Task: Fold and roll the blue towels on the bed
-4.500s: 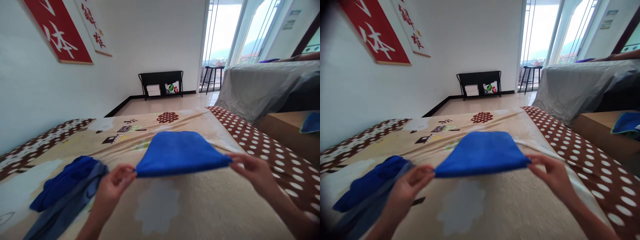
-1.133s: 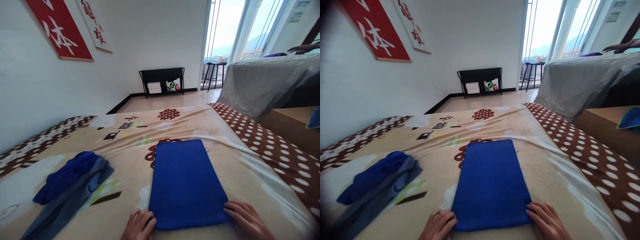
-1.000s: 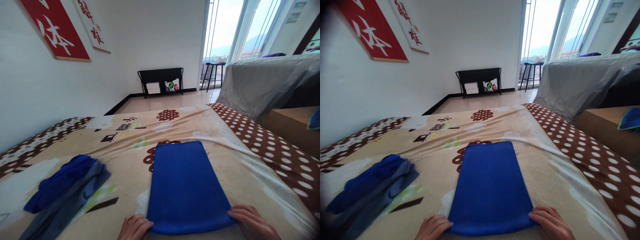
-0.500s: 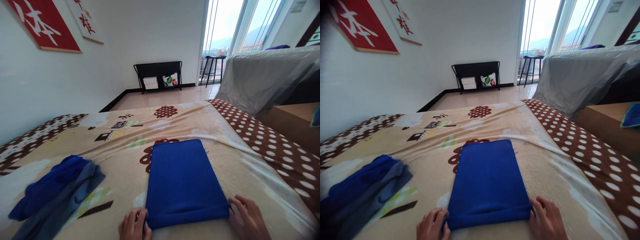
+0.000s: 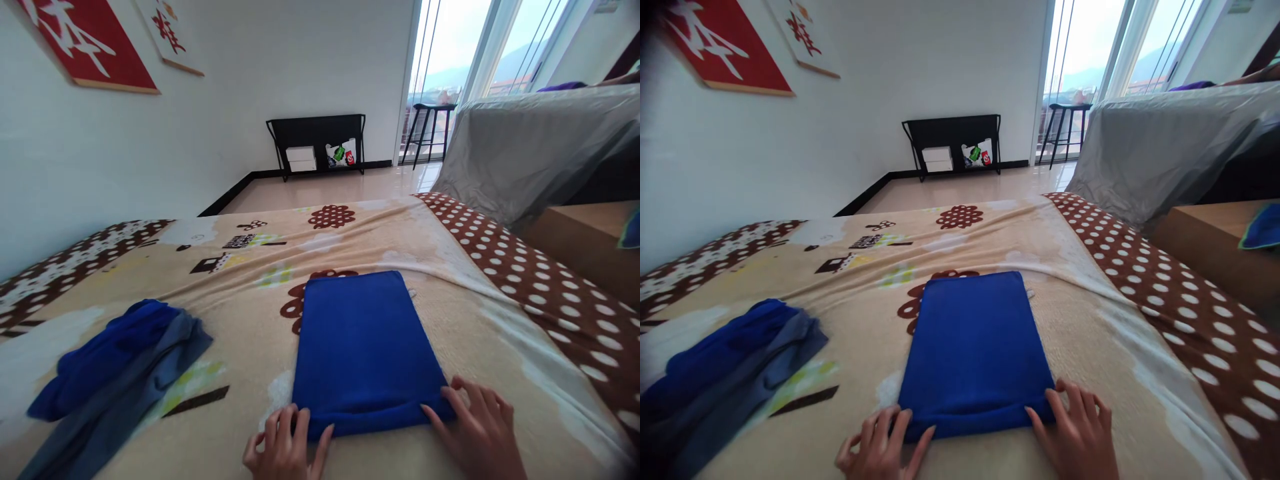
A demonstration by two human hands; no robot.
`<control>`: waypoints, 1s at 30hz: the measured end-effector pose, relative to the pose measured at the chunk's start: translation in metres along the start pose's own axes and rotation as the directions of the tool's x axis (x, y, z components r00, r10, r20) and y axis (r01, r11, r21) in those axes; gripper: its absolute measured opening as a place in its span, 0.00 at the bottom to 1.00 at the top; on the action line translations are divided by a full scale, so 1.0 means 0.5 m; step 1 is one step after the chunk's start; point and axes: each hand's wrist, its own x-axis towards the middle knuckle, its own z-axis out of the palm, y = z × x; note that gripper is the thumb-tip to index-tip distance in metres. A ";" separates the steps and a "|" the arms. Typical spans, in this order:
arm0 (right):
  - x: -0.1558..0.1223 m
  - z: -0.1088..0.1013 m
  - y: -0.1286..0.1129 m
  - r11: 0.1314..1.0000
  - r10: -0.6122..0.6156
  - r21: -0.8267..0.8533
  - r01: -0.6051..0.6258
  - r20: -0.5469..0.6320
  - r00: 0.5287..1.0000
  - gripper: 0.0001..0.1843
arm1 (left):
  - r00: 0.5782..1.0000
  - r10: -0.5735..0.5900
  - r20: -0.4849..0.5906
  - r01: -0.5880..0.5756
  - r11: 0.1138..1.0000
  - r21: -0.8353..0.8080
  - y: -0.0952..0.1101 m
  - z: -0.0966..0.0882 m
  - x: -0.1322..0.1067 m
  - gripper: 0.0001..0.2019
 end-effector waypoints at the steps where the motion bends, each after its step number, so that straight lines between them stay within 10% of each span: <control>1: 0.004 0.004 -0.010 1.000 -0.021 -0.010 0.021 -0.012 1.000 0.12 | 1.000 0.001 -0.001 -0.001 1.000 -0.019 0.013 0.003 0.006 0.10; 4: 0.019 0.012 -0.043 0.973 -0.225 0.077 0.220 0.070 0.972 0.20 | 0.990 0.136 -0.031 -0.139 0.958 -0.249 0.054 0.018 0.032 0.17; 7: 0.036 0.007 -0.067 0.862 -0.496 0.232 0.451 0.204 0.844 0.31 | 0.907 0.419 -0.028 -0.395 0.829 -0.396 0.081 0.024 0.062 0.29; 12: 0.041 -0.029 -0.033 0.814 -0.564 0.340 0.472 0.265 0.782 0.24 | 0.818 0.576 -0.003 -0.541 0.766 -0.349 0.037 0.009 0.055 0.26; 17: 0.010 -0.049 0.034 0.874 -0.395 0.412 0.259 0.290 0.872 0.18 | 0.914 0.385 -0.129 -0.405 0.843 -0.353 -0.053 0.001 0.001 0.16; 21: -0.003 -0.028 0.046 0.908 -0.238 0.409 0.091 0.326 0.915 0.16 | 0.938 0.346 0.032 -0.291 0.831 -0.474 -0.073 -0.007 0.006 0.14; 30: -0.003 0.021 -0.109 0.991 -0.045 0.122 0.051 -0.052 0.998 0.15 | 0.997 -0.078 -0.019 0.072 0.973 -0.220 0.102 0.008 0.024 0.13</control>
